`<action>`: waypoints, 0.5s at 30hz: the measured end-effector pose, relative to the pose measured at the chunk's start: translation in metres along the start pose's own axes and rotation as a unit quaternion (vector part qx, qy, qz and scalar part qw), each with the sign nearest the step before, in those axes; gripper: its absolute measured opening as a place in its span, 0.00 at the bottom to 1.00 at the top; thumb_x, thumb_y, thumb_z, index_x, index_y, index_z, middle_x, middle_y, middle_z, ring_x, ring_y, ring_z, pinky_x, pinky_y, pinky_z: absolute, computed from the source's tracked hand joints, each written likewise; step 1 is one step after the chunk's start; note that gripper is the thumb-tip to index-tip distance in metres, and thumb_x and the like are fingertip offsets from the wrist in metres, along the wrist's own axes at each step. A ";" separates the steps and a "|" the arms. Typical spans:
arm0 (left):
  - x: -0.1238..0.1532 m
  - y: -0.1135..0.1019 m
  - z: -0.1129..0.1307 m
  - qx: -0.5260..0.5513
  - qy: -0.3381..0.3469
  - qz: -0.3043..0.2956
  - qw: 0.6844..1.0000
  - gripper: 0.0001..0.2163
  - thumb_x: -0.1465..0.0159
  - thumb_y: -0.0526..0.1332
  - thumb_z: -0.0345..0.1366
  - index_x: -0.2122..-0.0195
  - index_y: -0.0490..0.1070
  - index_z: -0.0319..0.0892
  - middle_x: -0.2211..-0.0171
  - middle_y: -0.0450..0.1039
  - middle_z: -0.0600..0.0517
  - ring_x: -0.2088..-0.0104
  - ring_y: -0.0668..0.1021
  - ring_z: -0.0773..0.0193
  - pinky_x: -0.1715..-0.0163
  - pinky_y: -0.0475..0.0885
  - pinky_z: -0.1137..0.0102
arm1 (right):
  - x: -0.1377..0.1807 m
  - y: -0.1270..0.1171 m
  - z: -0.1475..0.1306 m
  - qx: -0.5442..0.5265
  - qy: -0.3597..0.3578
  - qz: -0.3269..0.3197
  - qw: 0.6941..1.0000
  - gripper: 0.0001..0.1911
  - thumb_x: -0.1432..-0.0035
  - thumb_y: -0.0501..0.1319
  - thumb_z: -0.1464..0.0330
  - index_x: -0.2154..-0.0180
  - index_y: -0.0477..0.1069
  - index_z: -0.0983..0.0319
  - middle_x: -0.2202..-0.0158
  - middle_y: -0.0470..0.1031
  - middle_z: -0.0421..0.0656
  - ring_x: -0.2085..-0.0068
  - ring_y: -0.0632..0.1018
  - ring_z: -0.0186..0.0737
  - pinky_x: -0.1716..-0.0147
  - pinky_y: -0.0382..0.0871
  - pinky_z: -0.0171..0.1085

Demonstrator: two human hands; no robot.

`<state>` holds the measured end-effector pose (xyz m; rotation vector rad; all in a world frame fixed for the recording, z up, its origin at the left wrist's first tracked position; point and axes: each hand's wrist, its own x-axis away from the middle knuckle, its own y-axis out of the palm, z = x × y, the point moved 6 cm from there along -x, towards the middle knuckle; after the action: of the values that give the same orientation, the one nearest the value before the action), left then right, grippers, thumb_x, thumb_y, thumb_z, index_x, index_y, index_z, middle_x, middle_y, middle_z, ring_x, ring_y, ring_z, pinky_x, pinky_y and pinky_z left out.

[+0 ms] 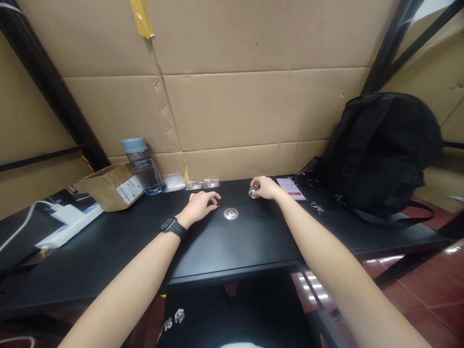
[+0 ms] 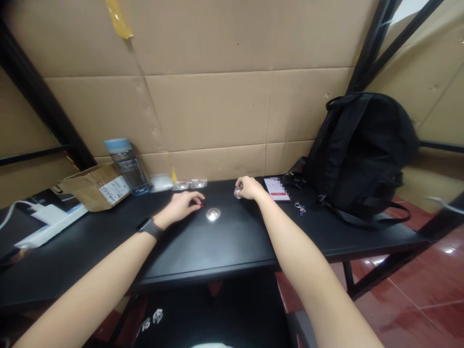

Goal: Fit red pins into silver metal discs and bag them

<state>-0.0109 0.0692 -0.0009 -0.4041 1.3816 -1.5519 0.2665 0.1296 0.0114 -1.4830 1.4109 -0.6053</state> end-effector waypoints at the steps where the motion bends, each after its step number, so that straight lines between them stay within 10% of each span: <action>1: 0.000 0.001 0.001 -0.003 -0.008 -0.001 1.000 0.12 0.36 0.66 0.33 0.52 0.74 0.52 0.60 0.84 0.56 0.53 0.81 0.56 0.53 0.64 0.63 | 0.000 0.000 0.000 0.001 0.000 0.002 1.000 0.18 0.55 0.74 0.69 0.58 0.80 0.57 0.59 0.82 0.43 0.61 0.82 0.42 0.61 0.71 0.35; 15: -0.001 0.018 0.015 -0.074 0.001 0.024 0.997 0.20 0.37 0.56 0.23 0.46 0.63 0.48 0.63 0.82 0.53 0.53 0.77 0.54 0.55 0.56 0.60 | 0.005 -0.001 -0.022 -0.027 -0.010 0.056 0.998 0.17 0.54 0.73 0.64 0.59 0.79 0.56 0.60 0.82 0.41 0.63 0.81 0.41 0.65 0.71 0.35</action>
<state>0.0084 0.0637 -0.0120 -0.4568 1.5030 -1.4156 0.2491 0.1185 0.0205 -1.4380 1.4944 -0.4849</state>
